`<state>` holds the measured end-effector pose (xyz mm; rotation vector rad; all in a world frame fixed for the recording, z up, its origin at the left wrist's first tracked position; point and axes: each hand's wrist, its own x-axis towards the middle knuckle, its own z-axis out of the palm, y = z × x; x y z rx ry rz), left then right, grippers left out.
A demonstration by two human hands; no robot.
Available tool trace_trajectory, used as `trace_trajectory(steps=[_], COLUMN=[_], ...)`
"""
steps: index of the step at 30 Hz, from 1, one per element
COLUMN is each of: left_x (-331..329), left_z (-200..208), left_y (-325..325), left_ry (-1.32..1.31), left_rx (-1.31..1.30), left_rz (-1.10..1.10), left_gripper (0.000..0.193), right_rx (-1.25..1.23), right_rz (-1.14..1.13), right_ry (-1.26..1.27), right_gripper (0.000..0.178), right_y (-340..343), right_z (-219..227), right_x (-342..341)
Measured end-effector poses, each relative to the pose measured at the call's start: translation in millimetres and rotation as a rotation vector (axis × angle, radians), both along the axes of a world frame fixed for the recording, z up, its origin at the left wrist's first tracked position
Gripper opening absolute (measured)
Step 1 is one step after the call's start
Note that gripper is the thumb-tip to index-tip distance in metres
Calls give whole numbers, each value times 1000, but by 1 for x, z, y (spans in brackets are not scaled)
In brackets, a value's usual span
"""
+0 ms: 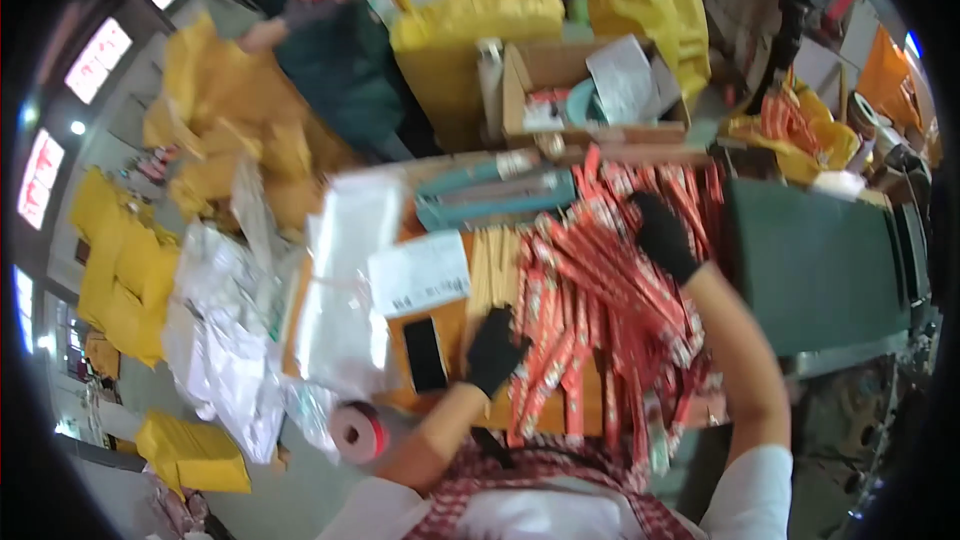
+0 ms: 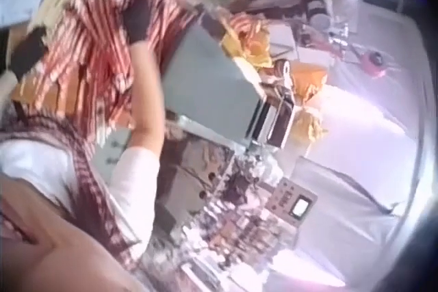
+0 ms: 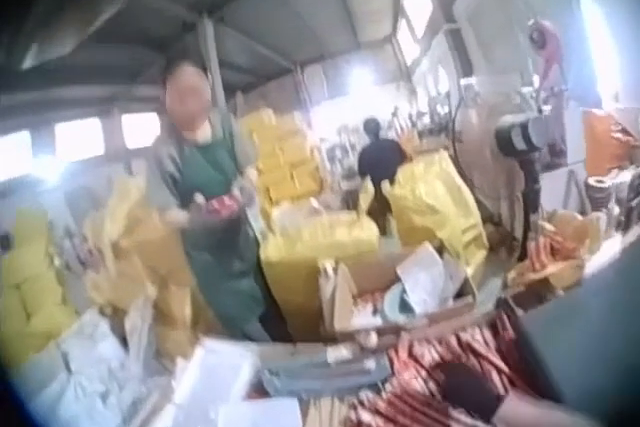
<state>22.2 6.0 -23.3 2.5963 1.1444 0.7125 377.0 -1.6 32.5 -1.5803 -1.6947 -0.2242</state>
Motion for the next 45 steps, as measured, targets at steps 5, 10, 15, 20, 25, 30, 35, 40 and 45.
trace_trajectory(steps=[5,10,15,20,25,30,35,40,45], left_x=[42,34,67,120,57,-20,-84,-113,-106], left_z=[44,46,86,77,138,141,96,67,64], left_y=[-58,-63,-60,-61,-92,-101,-96,-123,-153], left_ry=[-106,-310,-619,-761,-719,-483,-402,-432,-275], left_rx=[-331,-482,-589,-846,-1338,-1211,-1169,-1112,-842], left_rz=[-189,-165,-291,-389,-476,-338,-370,-264,-243], left_gripper=[44,31,39,38,22,31,33,33,31], right_rx=[-592,-466,-277,211,122,-131,-196,-140,4], right_rz=[-155,-159,-244,105,194,283,301,215,-288], right_ry=[-52,-52,69,553,1190,1243,1379,1202,-55], right_gripper=[43,36,38,23,17,19,7,16,13], right_y=[-43,-48,-64,-71,-106,-123,-119,-119,-151], right_z=[18,48,131,168,180,160,126,79,75], right_x=[-106,-86,-101,-126,-128,-129,-160,-186,-203])
